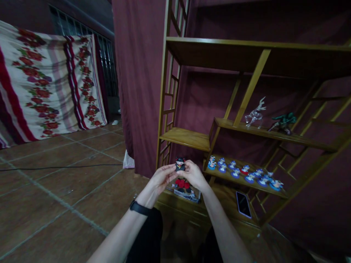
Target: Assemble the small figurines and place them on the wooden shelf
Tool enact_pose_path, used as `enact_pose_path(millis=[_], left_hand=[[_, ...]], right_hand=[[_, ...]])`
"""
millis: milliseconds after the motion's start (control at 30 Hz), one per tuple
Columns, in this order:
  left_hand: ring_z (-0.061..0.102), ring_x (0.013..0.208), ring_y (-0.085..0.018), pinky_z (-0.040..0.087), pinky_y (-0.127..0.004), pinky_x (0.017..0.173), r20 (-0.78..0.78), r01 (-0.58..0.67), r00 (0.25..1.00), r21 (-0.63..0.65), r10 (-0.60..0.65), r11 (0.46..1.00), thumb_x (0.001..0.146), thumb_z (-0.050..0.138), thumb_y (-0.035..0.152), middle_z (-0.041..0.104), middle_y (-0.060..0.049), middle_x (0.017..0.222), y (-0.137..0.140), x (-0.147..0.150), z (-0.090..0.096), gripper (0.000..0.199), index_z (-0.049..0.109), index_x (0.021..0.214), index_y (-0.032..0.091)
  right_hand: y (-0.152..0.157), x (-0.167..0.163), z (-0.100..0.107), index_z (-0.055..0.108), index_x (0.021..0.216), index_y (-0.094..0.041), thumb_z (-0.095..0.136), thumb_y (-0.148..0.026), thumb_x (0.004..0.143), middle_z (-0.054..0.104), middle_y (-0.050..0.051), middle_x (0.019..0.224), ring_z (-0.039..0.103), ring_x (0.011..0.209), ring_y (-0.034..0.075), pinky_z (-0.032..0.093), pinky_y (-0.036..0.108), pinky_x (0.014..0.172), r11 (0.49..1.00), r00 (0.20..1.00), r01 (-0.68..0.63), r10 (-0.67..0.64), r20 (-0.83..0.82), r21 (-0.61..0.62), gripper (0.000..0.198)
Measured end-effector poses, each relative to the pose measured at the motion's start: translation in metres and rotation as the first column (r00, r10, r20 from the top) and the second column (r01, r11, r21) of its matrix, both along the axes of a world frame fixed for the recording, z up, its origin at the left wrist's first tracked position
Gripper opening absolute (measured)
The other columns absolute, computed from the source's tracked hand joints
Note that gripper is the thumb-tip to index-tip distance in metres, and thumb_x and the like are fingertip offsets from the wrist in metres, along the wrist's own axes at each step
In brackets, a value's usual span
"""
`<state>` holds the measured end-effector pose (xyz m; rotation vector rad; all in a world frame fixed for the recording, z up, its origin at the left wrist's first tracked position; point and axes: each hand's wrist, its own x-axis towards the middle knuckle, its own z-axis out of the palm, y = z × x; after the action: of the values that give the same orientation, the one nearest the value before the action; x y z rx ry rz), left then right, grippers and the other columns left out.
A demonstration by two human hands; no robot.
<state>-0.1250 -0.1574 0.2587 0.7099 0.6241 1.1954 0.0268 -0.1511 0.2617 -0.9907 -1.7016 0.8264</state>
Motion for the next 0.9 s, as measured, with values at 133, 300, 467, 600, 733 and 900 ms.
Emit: enact_pose_path(millis=[133,300,467,600,733,900], left_hand=[[0.065,0.065,-0.014,0.054,-0.025,0.069,0.0,-0.038,0.999,-0.057,0.038,0.998,0.069,0.062,0.001,0.069,-0.01,0.073,0.002,-0.003,-0.003,0.011,0.065,0.078,0.005],[0.065,0.064,-0.013,0.054,-0.024,0.067,0.015,-0.053,0.998,-0.084,0.055,0.995,0.069,0.061,-0.001,0.068,-0.009,0.071,0.009,-0.005,-0.006,0.009,0.065,0.076,0.005],[0.065,0.064,-0.013,0.054,-0.022,0.066,0.023,-0.053,0.998,-0.087,0.055,0.995,0.071,0.06,0.001,0.068,-0.011,0.074,0.019,-0.007,-0.007,0.009,0.064,0.077,0.005],[0.065,0.064,-0.013,0.054,-0.022,0.065,0.018,-0.05,0.998,-0.085,0.052,0.995,0.07,0.061,0.002,0.068,-0.011,0.075,0.022,-0.008,-0.005,0.01,0.065,0.079,0.006],[0.064,0.062,-0.012,0.053,-0.021,0.065,0.027,-0.057,0.998,-0.082,0.06,0.995,0.07,0.062,0.003,0.068,-0.009,0.074,0.025,-0.009,-0.004,0.011,0.064,0.081,0.007],[0.065,0.068,-0.013,0.054,-0.023,0.068,0.039,-0.079,0.996,-0.056,0.081,0.995,0.075,0.059,0.01,0.068,-0.01,0.081,0.031,-0.014,0.002,0.015,0.063,0.09,0.009]], right_hand=[[0.005,-0.003,-0.005,0.056,0.072,-0.016,0.067,-0.026,0.064,0.05,-0.001,0.08,0.054,0.069,0.012,0.048,0.023,0.061,0.998,0.995,0.03,-0.036,0.095,0.059,0.017],[0.012,-0.005,-0.009,0.056,0.071,-0.017,0.065,-0.027,0.067,0.048,-0.001,0.08,0.053,0.07,0.012,0.047,0.023,0.061,0.994,0.987,0.041,-0.056,0.149,0.1,0.014],[0.02,-0.006,-0.011,0.057,0.08,-0.018,0.065,-0.027,0.067,0.049,0.0,0.086,0.055,0.076,0.014,0.048,0.026,0.067,0.997,0.996,-0.004,-0.004,0.089,0.083,0.018],[0.024,-0.009,-0.011,0.056,0.089,-0.019,0.067,-0.025,0.065,0.052,0.001,0.093,0.057,0.081,0.015,0.05,0.027,0.069,0.998,0.998,-0.06,0.06,-0.002,0.013,0.028],[0.027,-0.014,-0.008,0.056,0.093,-0.018,0.067,-0.022,0.064,0.057,0.002,0.091,0.059,0.081,0.016,0.05,0.028,0.07,0.999,0.999,-0.042,0.042,-0.018,-0.004,0.031],[0.035,-0.017,0.007,0.057,0.097,-0.018,0.066,-0.023,0.065,0.061,0.003,0.091,0.06,0.084,0.017,0.05,0.029,0.072,1.0,0.999,-0.029,0.029,-0.043,0.004,0.033]])
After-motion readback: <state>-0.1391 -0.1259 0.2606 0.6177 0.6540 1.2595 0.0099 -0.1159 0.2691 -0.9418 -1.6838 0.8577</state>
